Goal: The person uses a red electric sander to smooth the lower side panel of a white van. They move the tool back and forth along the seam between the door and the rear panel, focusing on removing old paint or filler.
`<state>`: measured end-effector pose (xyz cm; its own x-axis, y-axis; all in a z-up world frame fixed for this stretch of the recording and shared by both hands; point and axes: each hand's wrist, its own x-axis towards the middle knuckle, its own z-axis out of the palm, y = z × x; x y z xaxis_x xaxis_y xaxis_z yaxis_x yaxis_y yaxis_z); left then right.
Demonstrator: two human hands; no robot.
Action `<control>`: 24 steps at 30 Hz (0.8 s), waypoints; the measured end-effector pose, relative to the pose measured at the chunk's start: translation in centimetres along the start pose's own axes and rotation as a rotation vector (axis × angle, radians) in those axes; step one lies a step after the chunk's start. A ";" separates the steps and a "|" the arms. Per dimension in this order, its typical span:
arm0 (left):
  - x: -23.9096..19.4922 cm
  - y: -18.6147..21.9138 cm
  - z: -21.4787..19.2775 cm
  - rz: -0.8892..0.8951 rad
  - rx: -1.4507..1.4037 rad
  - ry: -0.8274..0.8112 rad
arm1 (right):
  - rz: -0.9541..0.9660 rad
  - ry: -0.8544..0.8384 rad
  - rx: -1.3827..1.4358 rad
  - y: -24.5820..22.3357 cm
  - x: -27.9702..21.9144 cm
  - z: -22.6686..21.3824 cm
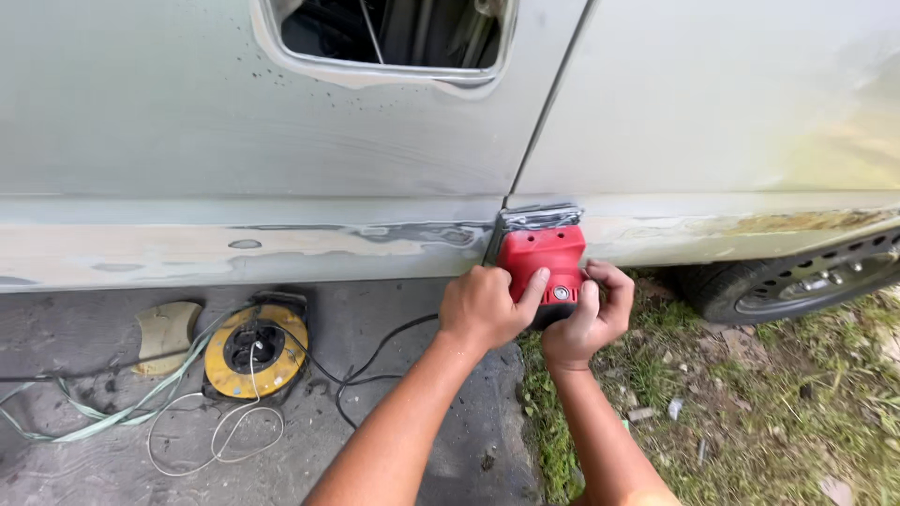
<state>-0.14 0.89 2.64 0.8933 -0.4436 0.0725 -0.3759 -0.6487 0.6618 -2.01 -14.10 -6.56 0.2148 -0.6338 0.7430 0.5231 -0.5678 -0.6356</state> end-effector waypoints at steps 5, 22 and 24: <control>-0.1 -3.0 3.5 -0.045 0.049 -0.075 | 0.055 -0.007 -0.144 4.3 -5.3 -1.2; -0.3 -0.5 0.3 -0.063 0.028 -0.130 | 0.122 0.040 -0.081 1.1 -1.7 -0.3; -0.2 0.2 -0.5 0.035 -0.065 0.090 | 0.013 0.040 0.009 -1.1 0.6 0.7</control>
<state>-0.24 1.19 3.15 0.8996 -0.4061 0.1607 -0.3928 -0.5914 0.7043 -1.86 -13.52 -5.28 0.1887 -0.6619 0.7255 0.5283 -0.5543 -0.6432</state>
